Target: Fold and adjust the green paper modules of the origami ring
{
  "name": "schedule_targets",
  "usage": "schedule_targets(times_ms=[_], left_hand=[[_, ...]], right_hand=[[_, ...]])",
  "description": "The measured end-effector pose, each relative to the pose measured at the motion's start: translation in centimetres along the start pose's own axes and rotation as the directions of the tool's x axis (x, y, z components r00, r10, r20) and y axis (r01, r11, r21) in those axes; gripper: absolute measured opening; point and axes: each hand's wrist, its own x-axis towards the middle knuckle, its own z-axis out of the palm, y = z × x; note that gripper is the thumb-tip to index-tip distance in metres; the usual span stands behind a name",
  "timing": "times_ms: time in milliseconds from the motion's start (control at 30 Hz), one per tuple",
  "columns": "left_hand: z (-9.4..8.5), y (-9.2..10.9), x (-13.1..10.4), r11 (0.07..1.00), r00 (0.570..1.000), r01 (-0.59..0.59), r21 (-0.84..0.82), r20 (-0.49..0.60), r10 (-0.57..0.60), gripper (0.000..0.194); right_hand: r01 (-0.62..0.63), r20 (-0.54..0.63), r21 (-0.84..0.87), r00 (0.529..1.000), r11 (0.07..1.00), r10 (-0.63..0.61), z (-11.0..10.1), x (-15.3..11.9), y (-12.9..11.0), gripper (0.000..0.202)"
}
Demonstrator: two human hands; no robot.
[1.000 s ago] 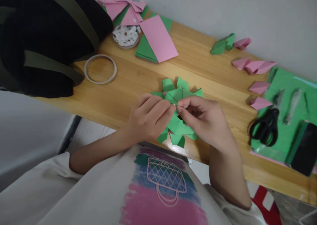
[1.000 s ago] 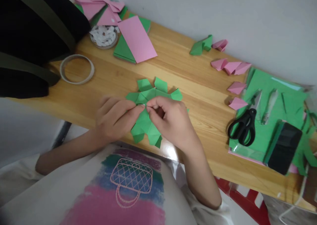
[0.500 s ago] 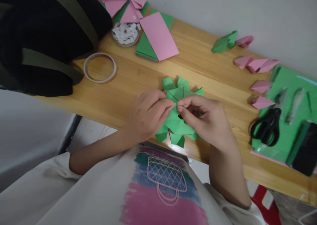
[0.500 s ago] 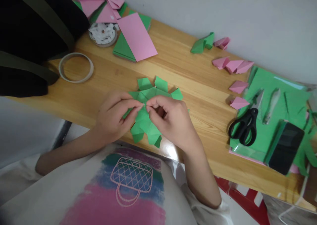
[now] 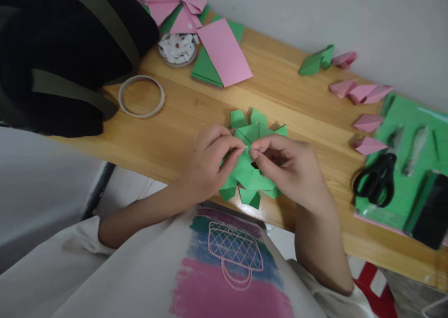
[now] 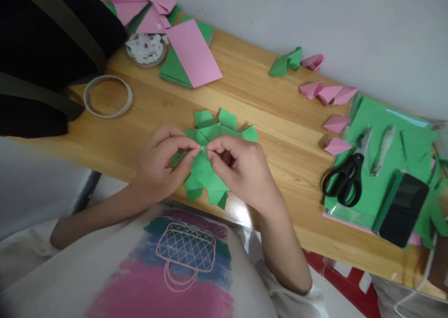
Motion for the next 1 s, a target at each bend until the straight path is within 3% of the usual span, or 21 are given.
schedule_targets(times_ms=[400,700,1000], left_hand=[[-0.2,-0.3,-0.3,1.000,1.000,-0.024,0.005,0.012,0.024,0.005],[-0.4,-0.1,0.0,0.936,0.975,-0.210,0.284,-0.016,0.224,0.008],[-0.7,0.1,0.9,0.797,0.897,-0.403,0.449,0.020,0.442,0.011]], right_hand=[[-0.022,-0.010,0.014,1.000,1.000,0.022,0.0,0.0,0.1,0.010],[-0.005,-0.010,0.006,1.000,1.000,0.005,0.1,0.0,-0.1,0.010],[0.031,-0.027,-0.073,0.999,0.997,-0.033,-0.1,0.1,-0.2,0.009]])
